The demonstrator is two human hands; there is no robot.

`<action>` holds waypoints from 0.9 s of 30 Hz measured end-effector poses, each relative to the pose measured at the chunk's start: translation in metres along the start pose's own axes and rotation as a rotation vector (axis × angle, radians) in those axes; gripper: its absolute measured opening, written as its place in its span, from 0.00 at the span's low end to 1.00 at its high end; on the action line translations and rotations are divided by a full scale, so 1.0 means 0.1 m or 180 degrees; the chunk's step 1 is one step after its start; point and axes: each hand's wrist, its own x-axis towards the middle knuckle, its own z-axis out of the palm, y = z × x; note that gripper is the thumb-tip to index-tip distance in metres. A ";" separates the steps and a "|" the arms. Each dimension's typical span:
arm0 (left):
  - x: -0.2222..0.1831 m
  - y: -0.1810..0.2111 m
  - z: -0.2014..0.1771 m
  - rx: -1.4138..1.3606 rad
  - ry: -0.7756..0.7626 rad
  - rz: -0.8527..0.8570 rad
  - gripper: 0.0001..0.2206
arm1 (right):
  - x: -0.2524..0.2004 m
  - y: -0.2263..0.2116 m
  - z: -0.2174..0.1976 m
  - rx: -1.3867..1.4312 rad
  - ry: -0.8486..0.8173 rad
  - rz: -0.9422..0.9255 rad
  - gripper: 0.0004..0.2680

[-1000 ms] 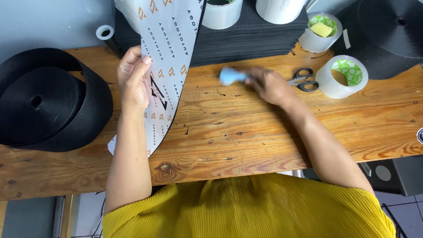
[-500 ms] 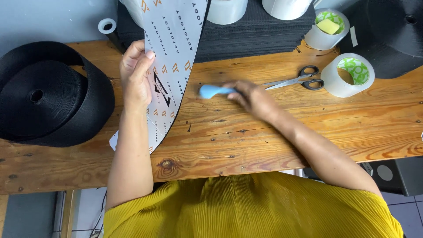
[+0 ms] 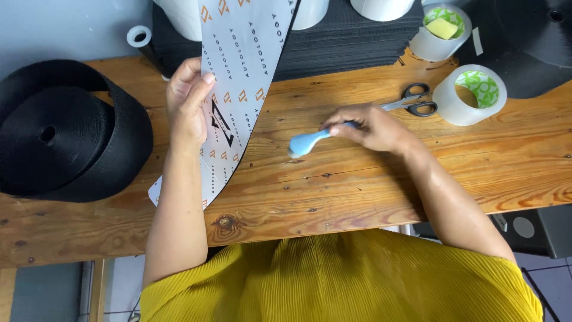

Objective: Cutting a patterned material template and aligning it onto a black strap on a wooden workbench.

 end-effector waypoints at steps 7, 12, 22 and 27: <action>-0.02 0.02 0.07 0.0470 -0.0209 0.0061 0.04 | -0.05 -0.35 0.39 0.0724 -0.2442 0.0225 0.09; -0.03 -0.06 0.04 0.0519 -0.0243 -0.0017 0.04 | -0.05 -0.11 -0.07 0.0515 -0.0382 -0.0015 0.07; -0.09 0.01 0.25 0.0665 -0.0414 -0.0138 0.04 | -0.06 0.10 -0.24 -0.0998 0.0569 0.1039 0.08; -0.07 -0.06 0.16 0.0603 -0.0414 -0.0124 0.04 | -0.09 -0.06 -0.15 0.0224 -0.0134 0.0577 0.07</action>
